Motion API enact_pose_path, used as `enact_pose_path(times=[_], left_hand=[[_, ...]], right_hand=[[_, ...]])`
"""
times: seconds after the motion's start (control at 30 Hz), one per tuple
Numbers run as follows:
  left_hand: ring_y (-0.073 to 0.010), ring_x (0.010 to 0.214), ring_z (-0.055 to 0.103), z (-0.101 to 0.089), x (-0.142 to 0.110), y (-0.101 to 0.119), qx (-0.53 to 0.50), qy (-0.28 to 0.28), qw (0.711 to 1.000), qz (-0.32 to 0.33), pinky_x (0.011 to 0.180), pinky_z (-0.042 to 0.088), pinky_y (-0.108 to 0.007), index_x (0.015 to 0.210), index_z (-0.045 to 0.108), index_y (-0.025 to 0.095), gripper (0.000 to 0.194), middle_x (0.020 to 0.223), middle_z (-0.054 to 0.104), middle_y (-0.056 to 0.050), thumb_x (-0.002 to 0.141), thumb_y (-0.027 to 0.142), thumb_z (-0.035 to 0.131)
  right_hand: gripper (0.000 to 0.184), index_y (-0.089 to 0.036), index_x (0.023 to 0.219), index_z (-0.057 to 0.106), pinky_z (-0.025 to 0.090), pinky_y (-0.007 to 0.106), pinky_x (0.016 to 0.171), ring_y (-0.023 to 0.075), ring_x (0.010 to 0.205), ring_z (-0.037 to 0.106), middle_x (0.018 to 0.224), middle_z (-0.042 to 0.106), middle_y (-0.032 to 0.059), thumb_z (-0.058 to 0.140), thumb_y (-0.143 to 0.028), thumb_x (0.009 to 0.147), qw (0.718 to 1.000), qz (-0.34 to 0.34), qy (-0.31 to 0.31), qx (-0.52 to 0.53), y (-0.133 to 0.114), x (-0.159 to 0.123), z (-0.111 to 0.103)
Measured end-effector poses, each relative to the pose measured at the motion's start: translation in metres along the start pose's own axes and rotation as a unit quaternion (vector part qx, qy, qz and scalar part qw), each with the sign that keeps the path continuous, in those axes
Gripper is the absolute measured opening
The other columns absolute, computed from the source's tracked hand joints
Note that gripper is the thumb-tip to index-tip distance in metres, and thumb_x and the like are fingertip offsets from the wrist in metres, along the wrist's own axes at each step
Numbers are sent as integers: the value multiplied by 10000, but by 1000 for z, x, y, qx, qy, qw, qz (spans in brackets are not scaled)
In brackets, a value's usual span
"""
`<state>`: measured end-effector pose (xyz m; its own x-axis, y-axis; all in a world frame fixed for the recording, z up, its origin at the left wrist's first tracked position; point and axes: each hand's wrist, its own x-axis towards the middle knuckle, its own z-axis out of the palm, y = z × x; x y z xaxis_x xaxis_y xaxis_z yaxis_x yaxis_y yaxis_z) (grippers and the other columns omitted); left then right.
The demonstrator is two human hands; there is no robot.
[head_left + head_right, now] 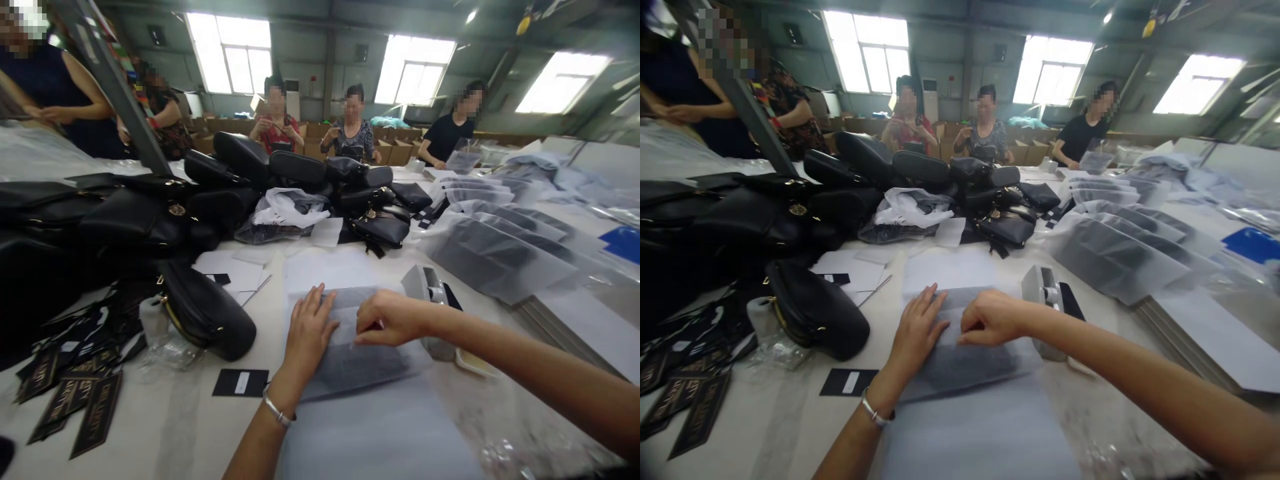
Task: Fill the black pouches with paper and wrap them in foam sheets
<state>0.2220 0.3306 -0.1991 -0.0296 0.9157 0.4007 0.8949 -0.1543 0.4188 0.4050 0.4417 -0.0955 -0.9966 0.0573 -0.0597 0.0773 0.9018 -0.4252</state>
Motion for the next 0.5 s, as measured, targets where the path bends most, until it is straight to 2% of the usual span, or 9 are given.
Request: enact_pose_path(times=[0.1,0.2,0.37,0.5], left_hand=[[-271,1431,338,3,-1,-13,-68,-3,997,-23,1134,360,-533,1475,339,240,608,1532,399,-118,917,278,577],[-221,1421,359,5,-1,-24,-139,4,990,-25,1159,347,-485,1487,313,240,599,1521,424,-91,930,207,529],[-202,1370,432,1,3,-32,-206,12,978,-37,1151,374,-458,1474,348,242,599,1488,471,-81,911,154,534],[-202,1377,423,3,2,-32,-204,13,978,-44,1162,360,-461,1471,356,230,589,1489,469,-85,913,151,529]], right_hand=[[251,-212,751,732,324,231,549,107,546,530,633,675,-3,587,-371,881,997,8,-50,-64,18,34,-4],[197,-228,754,744,284,249,529,119,523,521,627,695,-4,604,-342,832,989,8,-99,-111,27,61,-8],[200,-237,750,764,232,275,501,144,527,551,635,711,15,613,-359,797,967,15,-181,-181,22,86,-13],[223,-238,738,768,278,260,508,170,579,611,651,718,34,640,-415,780,948,49,-206,-239,14,95,-12]])
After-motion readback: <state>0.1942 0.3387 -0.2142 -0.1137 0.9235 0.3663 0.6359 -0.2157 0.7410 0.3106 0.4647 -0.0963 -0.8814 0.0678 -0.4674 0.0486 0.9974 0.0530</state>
